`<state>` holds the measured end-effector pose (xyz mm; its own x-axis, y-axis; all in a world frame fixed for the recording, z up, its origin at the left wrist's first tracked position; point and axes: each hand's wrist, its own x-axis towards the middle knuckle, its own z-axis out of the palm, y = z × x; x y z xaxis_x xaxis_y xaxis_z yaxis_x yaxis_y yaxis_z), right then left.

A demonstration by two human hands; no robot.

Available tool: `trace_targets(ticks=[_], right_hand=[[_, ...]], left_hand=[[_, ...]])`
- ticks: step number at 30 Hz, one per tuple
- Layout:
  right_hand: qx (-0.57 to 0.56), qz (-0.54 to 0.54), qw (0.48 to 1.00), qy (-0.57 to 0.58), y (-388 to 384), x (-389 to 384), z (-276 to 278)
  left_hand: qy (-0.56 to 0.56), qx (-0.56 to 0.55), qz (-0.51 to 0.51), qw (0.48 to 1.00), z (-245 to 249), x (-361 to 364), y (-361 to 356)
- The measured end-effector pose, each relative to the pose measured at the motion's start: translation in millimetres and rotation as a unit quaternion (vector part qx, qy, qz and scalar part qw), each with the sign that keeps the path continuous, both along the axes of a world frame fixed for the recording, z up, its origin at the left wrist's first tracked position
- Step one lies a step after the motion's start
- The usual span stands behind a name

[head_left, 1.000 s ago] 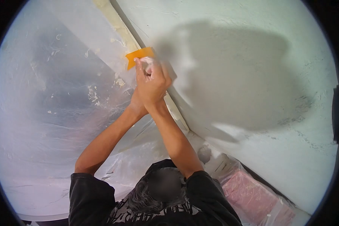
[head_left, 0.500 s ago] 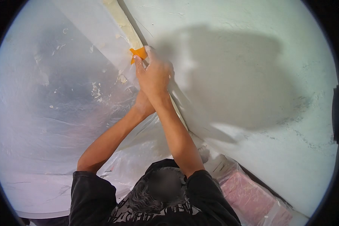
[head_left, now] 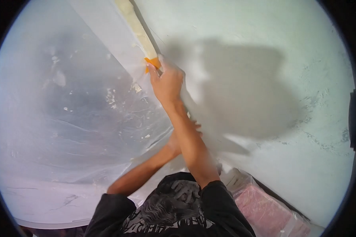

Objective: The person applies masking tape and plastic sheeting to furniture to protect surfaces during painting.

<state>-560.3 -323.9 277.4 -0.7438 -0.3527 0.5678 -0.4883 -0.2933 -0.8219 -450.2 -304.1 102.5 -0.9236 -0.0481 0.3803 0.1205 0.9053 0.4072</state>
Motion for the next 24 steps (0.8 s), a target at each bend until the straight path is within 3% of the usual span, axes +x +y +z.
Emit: trace_targets(ticks=[3,5,9,11,12,13,17,19,20,22,24], right_hand=[[0.013,0.003,1.0,-0.011,-0.4,-1.9,-1.4],[0.015,0.012,1.0,-0.023,-5.6,-2.8,-7.4],[0.06,-0.002,0.998,0.013,16.5,-3.0,-11.4],[0.081,0.047,0.994,-0.061,49.9,11.3,-23.4],[0.062,0.095,0.988,-0.103,66.5,19.8,-39.9],[0.043,0.141,0.978,-0.147,84.2,27.8,-57.4],[0.106,0.18,0.967,-0.148,139.4,59.0,-143.1],[0.084,0.262,0.937,-0.215,154.6,71.4,-179.8],[0.087,0.253,0.936,-0.229,162.9,73.3,-190.3],[0.171,0.32,0.868,-0.339,175.3,67.4,-200.1],[0.195,0.275,0.874,-0.348,182.7,64.7,-201.7]], left_hand=[[-0.052,-0.001,0.055,0.997,12.2,12.3,17.9],[-0.155,0.075,0.109,0.979,26.6,19.4,25.0],[-0.095,0.09,0.09,0.987,39.2,45.1,17.3],[-0.045,0.251,0.123,0.959,49.9,56.7,15.2],[-0.053,0.26,0.122,0.956,46.8,65.0,11.8],[-0.034,0.337,0.148,0.929,42.1,72.0,6.9],[-0.003,0.532,0.197,0.823,35.3,85.5,15.0],[-0.032,0.541,0.194,0.818,22.1,83.7,19.3],[-0.049,0.539,0.187,0.82,17.0,82.4,20.6],[-0.082,0.555,0.192,0.805,9.6,74.9,24.8],[-0.121,0.533,0.192,0.815,3.8,69.5,28.0]])
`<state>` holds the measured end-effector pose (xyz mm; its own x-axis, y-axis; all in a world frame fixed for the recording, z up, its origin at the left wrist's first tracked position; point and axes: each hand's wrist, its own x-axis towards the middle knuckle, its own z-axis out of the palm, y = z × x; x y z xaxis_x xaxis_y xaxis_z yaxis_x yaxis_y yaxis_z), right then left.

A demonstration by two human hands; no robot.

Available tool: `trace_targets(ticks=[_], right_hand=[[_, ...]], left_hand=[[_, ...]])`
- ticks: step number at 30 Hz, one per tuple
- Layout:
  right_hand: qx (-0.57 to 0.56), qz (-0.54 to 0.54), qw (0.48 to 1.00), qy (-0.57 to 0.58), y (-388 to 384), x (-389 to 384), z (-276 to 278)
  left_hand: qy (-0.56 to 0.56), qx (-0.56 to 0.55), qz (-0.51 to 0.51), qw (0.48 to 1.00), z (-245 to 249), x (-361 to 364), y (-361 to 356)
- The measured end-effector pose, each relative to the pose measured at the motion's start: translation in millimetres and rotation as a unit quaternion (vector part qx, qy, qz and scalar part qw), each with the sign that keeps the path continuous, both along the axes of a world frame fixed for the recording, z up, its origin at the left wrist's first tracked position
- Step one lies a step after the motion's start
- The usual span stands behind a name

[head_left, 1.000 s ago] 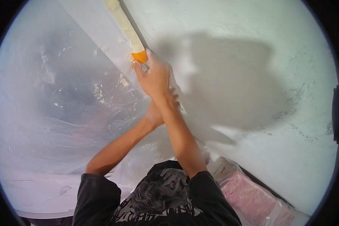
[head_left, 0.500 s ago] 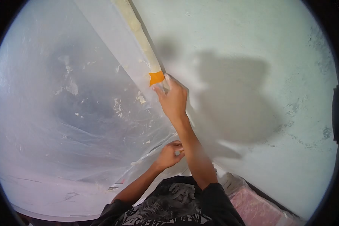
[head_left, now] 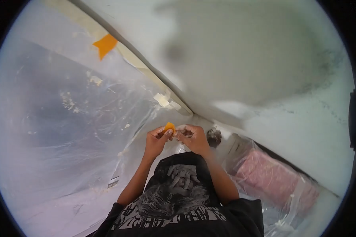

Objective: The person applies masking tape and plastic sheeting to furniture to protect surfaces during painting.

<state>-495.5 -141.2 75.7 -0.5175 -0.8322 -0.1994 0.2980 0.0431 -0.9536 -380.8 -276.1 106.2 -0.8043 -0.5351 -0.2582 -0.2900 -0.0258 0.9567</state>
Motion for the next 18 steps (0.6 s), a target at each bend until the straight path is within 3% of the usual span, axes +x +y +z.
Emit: trace_targets(ticks=[3,5,9,14,16,18], right_hand=[[-0.059,-0.074,0.993,0.077,5.0,-4.8,-4.6],[-0.04,-0.089,0.994,0.047,6.5,-8.0,-13.5],[-0.035,-0.134,0.989,-0.043,6.7,-5.8,-22.1],[0.014,-0.122,0.992,-0.012,11.6,-7.1,-28.2],[0.028,-0.126,0.992,0.017,12.7,-7.0,-33.9],[-0.002,-0.233,0.97,-0.063,12.1,-6.0,-39.0]], left_hand=[[0.003,-0.022,-0.026,0.999,-4.6,-10.9,6.2],[0.027,-0.037,-0.045,0.998,-4.7,-18.9,9.8],[-0.03,-0.053,-0.058,0.996,-8.7,-27.1,16.4],[-0.094,-0.084,-0.025,0.992,2.4,-36.2,25.4],[-0.093,-0.162,-0.039,0.982,-0.8,-36.8,22.9],[-0.119,-0.223,-0.041,0.967,5.5,-36.7,24.5]])
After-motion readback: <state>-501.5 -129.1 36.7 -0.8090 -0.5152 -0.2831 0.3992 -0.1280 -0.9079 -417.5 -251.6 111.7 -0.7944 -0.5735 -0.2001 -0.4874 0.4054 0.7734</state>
